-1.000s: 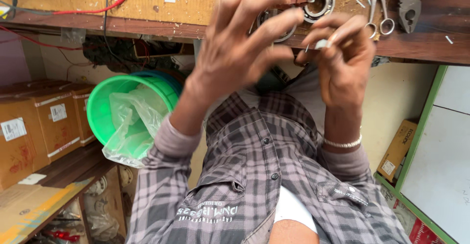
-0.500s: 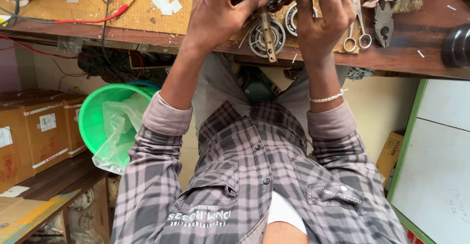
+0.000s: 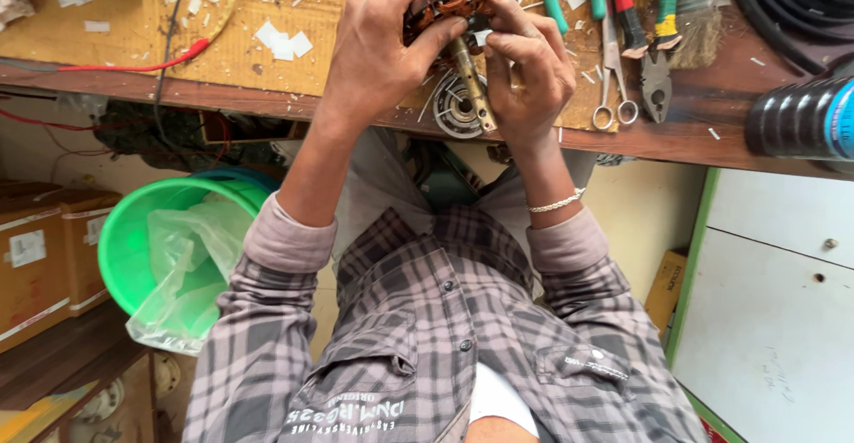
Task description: The person repeatedly cuts small white paper pieces using scissors and inserts them into the slots of a copper-wound stator assembly. They also use a green-handled screwdriver to adjust or press components within the stator. The work is performed at a cluttered workbench with tools and parts visible.
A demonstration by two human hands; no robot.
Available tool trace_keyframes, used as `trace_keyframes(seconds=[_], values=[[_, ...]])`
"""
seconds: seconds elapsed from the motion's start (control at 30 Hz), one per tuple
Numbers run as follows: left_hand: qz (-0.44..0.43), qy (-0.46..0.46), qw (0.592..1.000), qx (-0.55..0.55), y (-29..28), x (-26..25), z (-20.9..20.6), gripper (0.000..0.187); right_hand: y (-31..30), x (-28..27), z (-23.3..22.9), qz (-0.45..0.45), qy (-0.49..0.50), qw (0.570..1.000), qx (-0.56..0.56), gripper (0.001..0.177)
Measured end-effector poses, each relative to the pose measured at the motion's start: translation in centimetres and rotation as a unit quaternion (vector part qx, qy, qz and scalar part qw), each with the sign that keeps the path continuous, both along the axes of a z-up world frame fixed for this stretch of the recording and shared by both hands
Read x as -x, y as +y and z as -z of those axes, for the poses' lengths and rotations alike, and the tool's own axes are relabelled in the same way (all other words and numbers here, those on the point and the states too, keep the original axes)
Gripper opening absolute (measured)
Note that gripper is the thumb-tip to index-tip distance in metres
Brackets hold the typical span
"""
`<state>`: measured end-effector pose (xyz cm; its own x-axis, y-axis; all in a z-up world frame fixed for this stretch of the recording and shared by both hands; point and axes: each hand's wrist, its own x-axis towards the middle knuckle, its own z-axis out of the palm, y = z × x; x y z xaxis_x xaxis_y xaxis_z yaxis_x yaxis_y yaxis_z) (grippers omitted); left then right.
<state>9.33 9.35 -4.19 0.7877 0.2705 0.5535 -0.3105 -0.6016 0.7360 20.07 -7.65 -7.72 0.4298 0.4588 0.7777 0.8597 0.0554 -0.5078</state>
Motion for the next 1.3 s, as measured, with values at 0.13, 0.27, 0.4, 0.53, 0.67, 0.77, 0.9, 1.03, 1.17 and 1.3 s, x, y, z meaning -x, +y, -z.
trace_keyframes(seconds=[0.13, 0.27, 0.4, 0.53, 0.67, 0.77, 0.9, 1.03, 1.17, 1.3], values=[[-0.002, 0.002, 1.0, 0.0, -0.1, 0.2, 0.3, 0.046, 0.0, -0.7, -0.2, -0.03, 0.051, 0.998, 0.017, 0.014], [-0.042, 0.0, 0.999, 0.01, -0.9, -0.1, 1.2, 0.047, 0.4, -0.1, -1.2, -0.045, 0.109, 0.993, 0.031, 0.011], [-0.069, 0.016, 0.997, 0.028, -1.3, -0.7, 1.4, 0.047, 0.8, 0.3, -2.7, -0.098, 0.229, 0.968, 0.009, 0.015], [-0.012, 0.016, 1.0, 0.0, -1.2, -0.2, 0.6, 0.046, -0.3, -1.9, -3.9, -0.155, 0.317, 0.934, -0.045, 0.013], [-0.01, 0.023, 0.999, -0.025, -1.6, -0.5, 0.7, 0.048, -0.5, -2.6, -2.8, -0.117, 0.173, 0.973, -0.096, 0.013], [-0.006, 0.016, 1.0, -0.001, -1.2, -0.4, 1.0, 0.047, -0.9, -2.2, -2.3, -0.031, 0.032, 0.999, -0.022, 0.018], [-0.016, 0.004, 1.0, -0.001, -1.2, -0.1, 1.9, 0.048, -1.1, -2.1, -2.3, -0.02, 0.019, 1.0, 0.002, 0.018], [-0.016, 0.007, 1.0, 0.003, -1.5, 0.0, 2.3, 0.041, -0.8, -2.4, -3.1, -0.035, 0.015, 0.999, 0.0, 0.018], [-0.019, 0.019, 1.0, -0.005, -1.2, 0.0, 2.6, 0.042, -0.8, -2.3, -3.9, -0.045, 0.016, 0.999, 0.01, 0.016], [-0.013, 0.011, 1.0, 0.023, -1.4, 0.0, 2.4, 0.042, -1.2, -1.8, -4.9, -0.044, -0.012, 0.997, 0.057, 0.016]])
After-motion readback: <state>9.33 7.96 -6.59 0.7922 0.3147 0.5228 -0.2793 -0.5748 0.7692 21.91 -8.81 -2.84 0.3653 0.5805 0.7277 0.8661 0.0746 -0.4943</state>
